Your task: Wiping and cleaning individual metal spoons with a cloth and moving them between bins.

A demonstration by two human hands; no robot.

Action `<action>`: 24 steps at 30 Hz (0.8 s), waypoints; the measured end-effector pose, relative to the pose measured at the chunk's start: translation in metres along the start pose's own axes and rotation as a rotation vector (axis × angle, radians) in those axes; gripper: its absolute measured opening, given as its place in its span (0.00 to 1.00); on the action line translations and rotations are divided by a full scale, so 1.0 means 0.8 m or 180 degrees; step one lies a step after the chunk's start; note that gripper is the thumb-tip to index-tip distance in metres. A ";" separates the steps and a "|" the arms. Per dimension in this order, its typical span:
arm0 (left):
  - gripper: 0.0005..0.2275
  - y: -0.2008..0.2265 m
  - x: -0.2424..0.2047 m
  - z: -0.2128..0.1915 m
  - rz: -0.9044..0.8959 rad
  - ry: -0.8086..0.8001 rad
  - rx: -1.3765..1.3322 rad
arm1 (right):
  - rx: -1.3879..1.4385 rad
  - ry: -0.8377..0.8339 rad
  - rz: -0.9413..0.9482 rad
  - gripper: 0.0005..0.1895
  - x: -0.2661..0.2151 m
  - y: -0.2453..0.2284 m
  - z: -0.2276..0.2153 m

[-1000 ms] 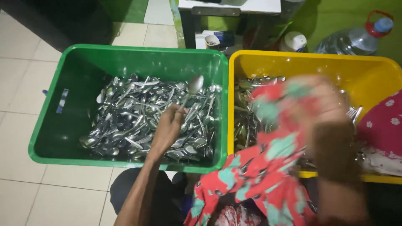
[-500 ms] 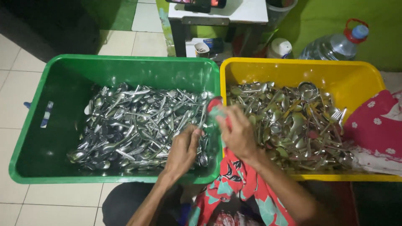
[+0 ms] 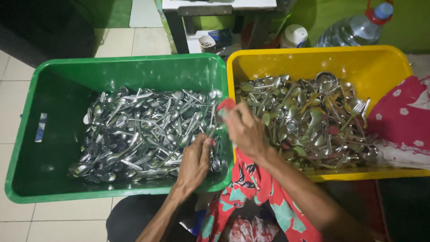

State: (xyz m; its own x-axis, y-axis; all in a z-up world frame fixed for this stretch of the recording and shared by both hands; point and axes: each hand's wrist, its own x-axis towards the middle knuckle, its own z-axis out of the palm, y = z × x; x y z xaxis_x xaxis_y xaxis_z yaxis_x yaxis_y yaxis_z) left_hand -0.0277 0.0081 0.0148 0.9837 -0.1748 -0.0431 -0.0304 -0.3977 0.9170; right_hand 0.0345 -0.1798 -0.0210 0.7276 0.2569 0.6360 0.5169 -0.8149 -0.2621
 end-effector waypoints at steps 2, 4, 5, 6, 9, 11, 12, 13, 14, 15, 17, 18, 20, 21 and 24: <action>0.12 0.004 0.004 0.002 0.0016 0.0011 -0.0020 | -0.0362 0.0030 -0.0043 0.05 0.013 0.007 -0.010; 0.12 -0.002 0.004 0.004 -0.0009 0.0010 -0.0034 | -0.0219 0.0027 -0.0040 0.06 0.002 -0.018 -0.007; 0.12 -0.005 0.004 0.006 -0.0051 0.0008 -0.0052 | -0.0070 0.0008 -0.0036 0.07 -0.004 -0.030 -0.005; 0.12 -0.005 0.004 0.004 -0.0057 -0.0005 -0.0046 | -0.0069 0.0006 -0.0020 0.07 -0.002 -0.018 0.000; 0.12 -0.005 -0.006 0.001 -0.0094 -0.0156 0.0007 | -0.0607 0.0047 -0.0146 0.07 -0.003 0.005 0.002; 0.13 0.004 -0.001 -0.001 -0.0305 -0.0154 -0.0439 | 0.0002 0.0196 0.0467 0.05 0.018 0.022 -0.013; 0.13 0.003 0.001 -0.003 -0.0279 -0.0138 -0.0436 | -0.0001 0.0217 0.0445 0.05 0.020 0.028 -0.022; 0.15 0.002 0.003 -0.005 -0.0410 -0.0077 -0.0619 | 0.0543 0.0266 0.0718 0.07 0.021 0.033 -0.030; 0.17 0.000 0.000 -0.003 -0.0574 -0.0026 -0.0823 | 0.1086 0.0272 0.1002 0.10 0.018 0.038 -0.040; 0.17 -0.001 0.001 -0.001 -0.0582 -0.0019 -0.0841 | 0.1081 0.0253 0.0994 0.10 0.016 0.037 -0.046; 0.17 -0.002 0.006 -0.004 -0.0684 0.0072 -0.1071 | 0.1455 0.0226 0.1216 0.11 0.016 0.032 -0.052; 0.17 -0.008 0.006 0.001 -0.0685 0.0092 -0.1067 | 0.1471 0.0222 0.1203 0.11 0.017 0.029 -0.053; 0.12 -0.020 0.007 0.010 -0.0418 0.0128 -0.1250 | 0.1394 0.0226 0.1162 0.14 0.018 0.023 -0.057; 0.12 -0.016 0.006 0.009 -0.0421 0.0147 -0.1248 | 0.1408 0.0218 0.1150 0.14 0.020 0.019 -0.057; 0.11 -0.002 0.003 0.008 -0.0206 0.0073 -0.0996 | 0.1083 0.0322 0.0831 0.14 0.010 0.019 -0.045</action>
State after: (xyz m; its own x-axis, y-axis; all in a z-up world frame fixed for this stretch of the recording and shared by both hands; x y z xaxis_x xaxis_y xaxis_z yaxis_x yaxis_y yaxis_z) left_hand -0.0264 0.0024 0.0104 0.9856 -0.1365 -0.0997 0.0849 -0.1102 0.9903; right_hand 0.0316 -0.2087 0.0066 0.8145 -0.0010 0.5801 0.4529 -0.6239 -0.6369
